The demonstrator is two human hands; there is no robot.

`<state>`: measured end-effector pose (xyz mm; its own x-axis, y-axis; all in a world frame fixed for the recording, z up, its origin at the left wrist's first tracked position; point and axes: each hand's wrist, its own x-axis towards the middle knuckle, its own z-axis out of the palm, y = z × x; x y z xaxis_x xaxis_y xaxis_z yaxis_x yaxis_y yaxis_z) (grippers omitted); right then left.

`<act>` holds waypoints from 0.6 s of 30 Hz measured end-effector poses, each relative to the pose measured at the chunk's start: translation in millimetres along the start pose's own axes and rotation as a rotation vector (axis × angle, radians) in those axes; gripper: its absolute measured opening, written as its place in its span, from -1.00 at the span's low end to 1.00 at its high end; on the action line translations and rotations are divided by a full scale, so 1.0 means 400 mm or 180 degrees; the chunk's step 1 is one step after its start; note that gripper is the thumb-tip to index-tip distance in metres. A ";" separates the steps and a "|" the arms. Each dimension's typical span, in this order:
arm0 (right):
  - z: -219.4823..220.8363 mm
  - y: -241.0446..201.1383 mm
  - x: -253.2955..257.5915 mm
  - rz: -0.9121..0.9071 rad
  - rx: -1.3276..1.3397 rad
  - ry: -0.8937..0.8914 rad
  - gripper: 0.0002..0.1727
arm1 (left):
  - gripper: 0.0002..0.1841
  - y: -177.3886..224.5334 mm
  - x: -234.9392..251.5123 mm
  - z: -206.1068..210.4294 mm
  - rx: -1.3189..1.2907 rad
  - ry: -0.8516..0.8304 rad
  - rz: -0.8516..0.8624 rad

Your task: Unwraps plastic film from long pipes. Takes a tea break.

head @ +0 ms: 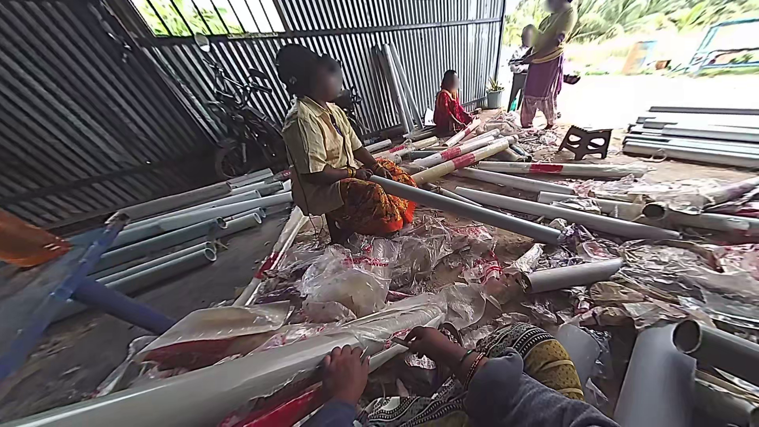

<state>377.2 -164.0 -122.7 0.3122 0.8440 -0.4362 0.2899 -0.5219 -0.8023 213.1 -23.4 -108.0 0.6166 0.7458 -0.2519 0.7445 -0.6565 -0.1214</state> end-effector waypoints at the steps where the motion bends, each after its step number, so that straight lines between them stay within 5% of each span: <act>1: 0.001 0.000 0.000 0.0012 -0.0008 -0.0002 -0.59 | -0.53 -0.001 0.001 0.000 -0.0007 -0.0015 0.0001; 18: 0.002 -0.003 0.000 0.0034 -0.0054 -0.0030 -0.60 | -0.52 0.001 -0.005 -0.007 0.0015 -0.0037 0.0005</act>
<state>376.1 -163.4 -121.9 0.3067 0.8395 -0.4485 0.3019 -0.5327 -0.7906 212.9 -24.6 -104.9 0.6148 0.7434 -0.2632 0.7423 -0.6583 -0.1254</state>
